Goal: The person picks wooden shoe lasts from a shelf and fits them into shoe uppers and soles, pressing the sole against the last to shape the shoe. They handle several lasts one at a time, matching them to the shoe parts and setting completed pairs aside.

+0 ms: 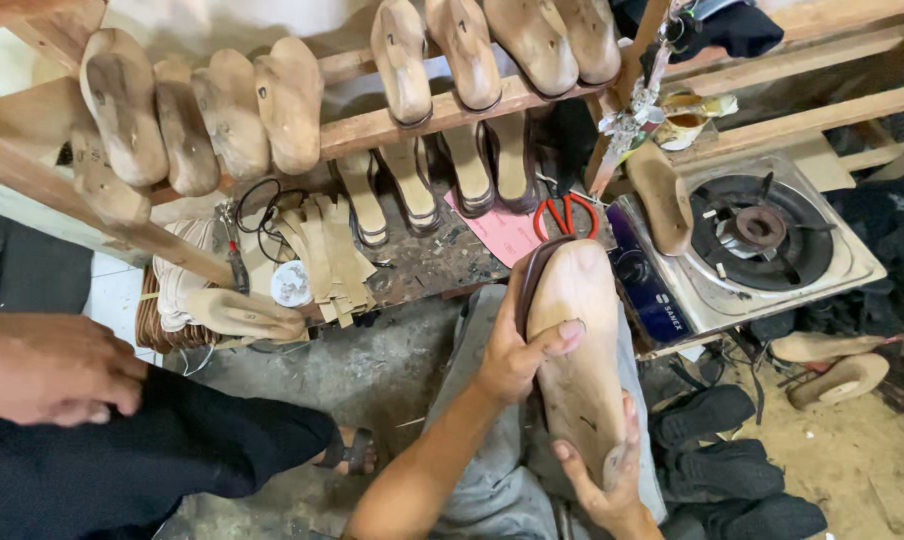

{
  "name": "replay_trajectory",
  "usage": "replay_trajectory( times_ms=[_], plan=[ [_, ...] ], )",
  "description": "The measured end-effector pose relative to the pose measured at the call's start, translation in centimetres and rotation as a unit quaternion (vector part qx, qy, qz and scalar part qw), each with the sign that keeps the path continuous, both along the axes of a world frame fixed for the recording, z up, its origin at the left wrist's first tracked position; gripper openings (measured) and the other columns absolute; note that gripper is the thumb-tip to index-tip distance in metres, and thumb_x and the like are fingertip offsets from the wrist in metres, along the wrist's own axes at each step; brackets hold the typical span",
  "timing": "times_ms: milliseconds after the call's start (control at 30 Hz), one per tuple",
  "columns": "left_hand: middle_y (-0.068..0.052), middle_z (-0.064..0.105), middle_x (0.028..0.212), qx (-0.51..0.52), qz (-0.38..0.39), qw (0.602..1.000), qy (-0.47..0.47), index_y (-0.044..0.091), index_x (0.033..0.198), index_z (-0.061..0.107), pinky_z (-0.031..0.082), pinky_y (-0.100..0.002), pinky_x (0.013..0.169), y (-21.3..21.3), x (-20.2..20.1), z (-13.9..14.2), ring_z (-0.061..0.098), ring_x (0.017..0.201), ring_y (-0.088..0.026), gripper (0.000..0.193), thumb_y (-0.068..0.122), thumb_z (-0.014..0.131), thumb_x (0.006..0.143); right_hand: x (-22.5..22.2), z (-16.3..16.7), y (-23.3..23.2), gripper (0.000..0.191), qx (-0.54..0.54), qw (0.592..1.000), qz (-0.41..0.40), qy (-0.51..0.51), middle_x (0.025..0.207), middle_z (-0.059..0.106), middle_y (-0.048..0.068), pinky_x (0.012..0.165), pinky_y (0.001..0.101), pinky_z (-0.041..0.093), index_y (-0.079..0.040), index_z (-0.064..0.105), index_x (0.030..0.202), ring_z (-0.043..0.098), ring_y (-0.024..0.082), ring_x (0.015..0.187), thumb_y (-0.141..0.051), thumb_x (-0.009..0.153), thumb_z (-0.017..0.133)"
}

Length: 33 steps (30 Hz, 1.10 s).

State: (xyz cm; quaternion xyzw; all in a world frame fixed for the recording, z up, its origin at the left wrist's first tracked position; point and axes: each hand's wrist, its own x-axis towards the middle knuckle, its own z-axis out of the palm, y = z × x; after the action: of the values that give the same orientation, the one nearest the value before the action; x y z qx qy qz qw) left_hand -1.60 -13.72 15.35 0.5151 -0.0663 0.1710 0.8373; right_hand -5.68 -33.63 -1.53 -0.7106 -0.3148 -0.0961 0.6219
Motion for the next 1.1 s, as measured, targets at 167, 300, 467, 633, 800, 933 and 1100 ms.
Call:
replay_trajectory(
  times_ms=[167, 300, 467, 633, 800, 933, 1100],
  plan=[
    [-0.024, 0.055, 0.144, -0.138, -0.165, 0.976, 0.011, 0.003, 0.154, 0.035, 0.052, -0.048, 0.107, 0.7, -0.1, 0.9, 0.061, 0.127, -0.036, 0.084, 0.024, 0.077, 0.083, 1.3, 4.1, 1.4, 0.113, 0.025, 0.993, 0.063, -0.097, 0.146, 0.04, 0.028, 0.106, 0.0507, 0.046, -0.032, 0.013, 0.165, 0.052, 0.042, 0.128, 0.007, 0.079, 0.075],
    [-0.026, 0.056, 0.142, -0.13, -0.177, 0.976, 0.004, 0.003, 0.153, 0.037, 0.055, -0.05, 0.107, 0.9, 0.7, 0.4, 0.063, 0.126, -0.037, 0.086, 0.028, 0.08, 0.083, 1.8, 5.1, 2.0, 0.12, 0.025, 0.992, 0.047, -0.111, 0.144, 0.041, 0.033, 0.096, 0.0525, 0.049, -0.03, 0.012, 0.165, 0.056, 0.046, 0.122, 0.01, 0.071, 0.076],
    [-0.025, 0.058, 0.138, -0.145, -0.165, 0.975, 0.024, 0.005, 0.151, 0.038, 0.056, -0.052, 0.103, 0.9, 1.2, -0.4, 0.064, 0.123, -0.036, 0.086, 0.03, 0.082, 0.081, 2.1, 3.6, 1.7, 0.114, 0.028, 0.992, 0.067, -0.107, 0.141, 0.046, 0.029, 0.095, 0.047, 0.053, -0.028, 0.016, 0.165, 0.059, 0.04, 0.12, 0.011, 0.075, 0.074],
    [-0.025, 0.04, 0.159, -0.048, -0.066, 0.997, 0.015, 0.011, 0.166, 0.011, 0.039, -0.048, 0.12, 0.7, 2.6, -0.7, 0.045, 0.144, -0.038, 0.118, 0.035, 0.087, 0.079, 2.6, 2.7, 2.7, 0.105, 0.032, 0.999, -0.031, -0.01, 0.14, 0.045, 0.03, 0.1, 0.0491, 0.048, -0.014, 0.026, 0.158, 0.054, 0.042, 0.123, 0.014, 0.069, 0.072],
    [-0.018, 0.02, 0.173, 0.062, 0.075, 0.995, -0.005, 0.011, 0.169, -0.009, 0.032, -0.046, 0.128, -0.6, 1.2, -0.5, 0.029, 0.16, -0.033, 0.136, 0.037, 0.087, 0.077, 7.7, 6.0, 3.7, 0.108, -0.007, 0.996, -0.056, -0.075, 0.144, 0.043, 0.028, 0.105, 0.0471, 0.046, -0.01, 0.018, 0.162, 0.057, 0.04, 0.124, 0.008, 0.07, 0.071],
    [-0.021, 0.032, 0.165, 0.018, 0.123, 0.992, 0.01, 0.003, 0.169, -0.001, 0.034, -0.044, 0.126, -1.7, -0.5, -0.1, 0.038, 0.153, -0.031, 0.122, 0.024, 0.083, 0.084, 10.3, 10.8, 6.6, 0.108, -0.073, 0.993, 0.042, -0.078, 0.152, 0.043, 0.024, 0.104, 0.0417, 0.051, -0.015, 0.011, 0.165, 0.058, 0.039, 0.127, -0.001, 0.081, 0.077],
    [-0.02, 0.034, 0.166, 0.027, 0.276, 0.961, 0.0, -0.001, 0.166, 0.007, 0.034, -0.038, 0.122, 6.1, 1.1, -0.3, 0.041, 0.148, -0.027, 0.101, 0.01, 0.071, 0.088, 9.7, 14.7, 10.1, 0.121, -0.066, 0.962, 0.098, -0.244, 0.156, 0.026, 0.033, 0.109, 0.0488, 0.041, -0.017, 0.002, 0.169, 0.041, 0.048, 0.138, -0.014, 0.078, 0.082]
  ],
)
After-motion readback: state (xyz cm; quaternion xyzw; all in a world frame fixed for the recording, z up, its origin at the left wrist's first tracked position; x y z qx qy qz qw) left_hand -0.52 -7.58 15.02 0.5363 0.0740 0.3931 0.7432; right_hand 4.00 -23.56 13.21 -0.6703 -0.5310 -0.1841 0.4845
